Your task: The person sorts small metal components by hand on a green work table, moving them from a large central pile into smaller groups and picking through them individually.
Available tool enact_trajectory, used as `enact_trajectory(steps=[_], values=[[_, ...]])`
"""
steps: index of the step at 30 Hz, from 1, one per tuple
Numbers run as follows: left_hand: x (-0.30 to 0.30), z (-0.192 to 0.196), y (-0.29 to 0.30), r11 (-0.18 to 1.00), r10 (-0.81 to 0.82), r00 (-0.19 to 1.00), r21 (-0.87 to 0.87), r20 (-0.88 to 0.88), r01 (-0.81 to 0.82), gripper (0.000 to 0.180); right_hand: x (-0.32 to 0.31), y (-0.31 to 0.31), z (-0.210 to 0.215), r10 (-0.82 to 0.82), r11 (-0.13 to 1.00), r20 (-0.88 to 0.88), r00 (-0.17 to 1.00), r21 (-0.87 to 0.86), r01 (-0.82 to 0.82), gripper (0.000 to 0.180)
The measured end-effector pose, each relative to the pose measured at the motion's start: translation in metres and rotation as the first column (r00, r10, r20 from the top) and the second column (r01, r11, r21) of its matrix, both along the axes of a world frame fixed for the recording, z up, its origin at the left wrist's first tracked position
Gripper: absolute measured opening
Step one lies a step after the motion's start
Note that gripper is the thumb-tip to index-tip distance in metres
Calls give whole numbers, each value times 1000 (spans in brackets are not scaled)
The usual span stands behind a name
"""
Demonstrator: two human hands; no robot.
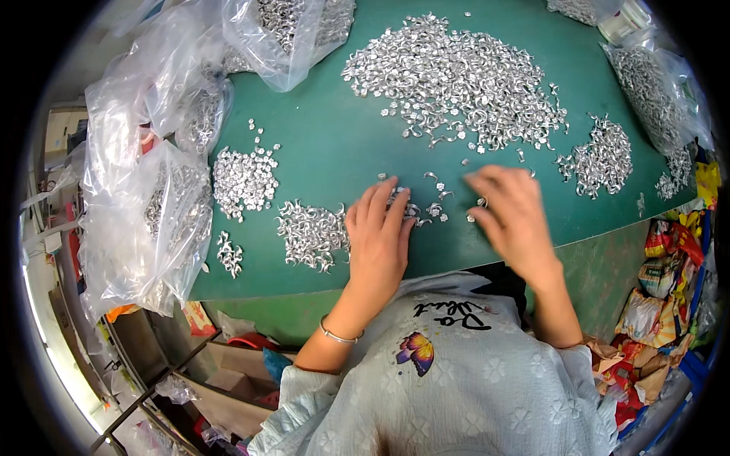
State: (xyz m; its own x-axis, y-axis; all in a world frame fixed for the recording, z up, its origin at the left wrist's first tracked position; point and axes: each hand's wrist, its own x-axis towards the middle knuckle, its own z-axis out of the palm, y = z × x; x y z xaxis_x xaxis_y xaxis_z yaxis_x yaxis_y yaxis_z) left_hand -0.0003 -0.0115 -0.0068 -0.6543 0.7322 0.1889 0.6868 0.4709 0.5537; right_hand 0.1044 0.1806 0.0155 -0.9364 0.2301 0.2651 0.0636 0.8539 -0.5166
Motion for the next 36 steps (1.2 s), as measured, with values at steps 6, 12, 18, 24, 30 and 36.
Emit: enact_trajectory(steps=[6, 12, 18, 24, 30, 36], values=[[-3, 1, -12, 997, 14, 996, 81, 90, -22, 39, -12, -6, -16, 75, 994, 30, 997, 75, -77, 32], [-2, 4, -5, 1000, 3, 1000, -12, 8, -3, 40, -20, -15, -17, 141, 982, 17, 990, 128, -142, 22], [-2, 4, -13, 996, 45, 999, 75, 28, -47, 38, -19, -11, -12, 84, 996, -47, 995, 0, -84, 22], [2, 7, -22, 998, 66, 998, 16, -10, -66, 36, -31, -21, -5, 240, 965, 94, 966, 81, -248, 23], [1, -4, -17, 991, 95, 995, 99, -2, -94, 30, -31, -10, -3, 185, 983, 97, 978, -16, -185, 19], [-4, -3, 0, 974, 64, 996, 212, 63, -76, 32, -26, -19, -4, 96, 493, 177, 980, -864, 107, 10]])
